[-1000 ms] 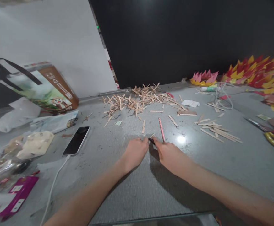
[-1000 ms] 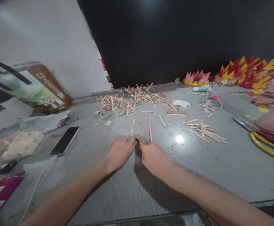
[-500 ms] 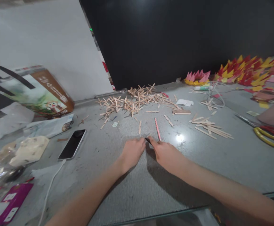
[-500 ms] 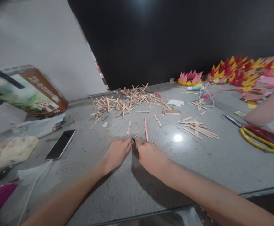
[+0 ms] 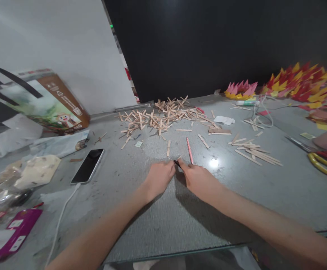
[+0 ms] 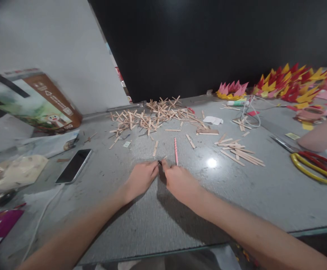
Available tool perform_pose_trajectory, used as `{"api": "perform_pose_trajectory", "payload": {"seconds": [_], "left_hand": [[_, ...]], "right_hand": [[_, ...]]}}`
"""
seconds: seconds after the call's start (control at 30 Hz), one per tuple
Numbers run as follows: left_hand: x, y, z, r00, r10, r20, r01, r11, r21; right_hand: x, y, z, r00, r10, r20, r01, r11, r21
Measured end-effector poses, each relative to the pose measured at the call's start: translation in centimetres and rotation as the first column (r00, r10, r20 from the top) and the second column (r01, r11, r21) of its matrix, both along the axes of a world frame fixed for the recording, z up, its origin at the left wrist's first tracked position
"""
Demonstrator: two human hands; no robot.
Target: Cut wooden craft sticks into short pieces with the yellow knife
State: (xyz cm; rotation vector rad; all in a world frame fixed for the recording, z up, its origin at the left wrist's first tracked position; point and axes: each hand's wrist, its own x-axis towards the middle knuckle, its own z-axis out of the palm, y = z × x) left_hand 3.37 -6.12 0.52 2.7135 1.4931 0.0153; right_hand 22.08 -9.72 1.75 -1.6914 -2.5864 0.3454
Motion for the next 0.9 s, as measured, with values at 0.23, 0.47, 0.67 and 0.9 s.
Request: {"api": "perform_pose_trajectory", "payload": {"seconds": [0.23,0.47,0.67,0.9], "left_hand": [[0.1,0.0,0.2,1.000,0.015,0.000,-0.015,1.000,-0.010],[0.0,0.1,-0.4,1.000,-0.020,-0.004,0.020,1.000,0.010],[0.3,0.0,0.4,0.998,0.052,0.027,-0.051,0.998,-0.029],[0.0,0.2,-0.1,1.000,0.005,0.016,-0.005,1.000,0.002]], "right_hand": [[0.2,-0.2,-0.7,1.000,-0.001,0.026,0.001,1.000,0.006],[-0.2,0.2,-0.4,1.000,0.002,0.028,-0.002,1.000,0.009],[0.2,-0.3,-0.1,1.000,-0.007,0.006,0.006,1.000,0.006],[0.0,0.1,-0.2,0.999,0.011,0.045,-0.011,1.000,0.010]]}}
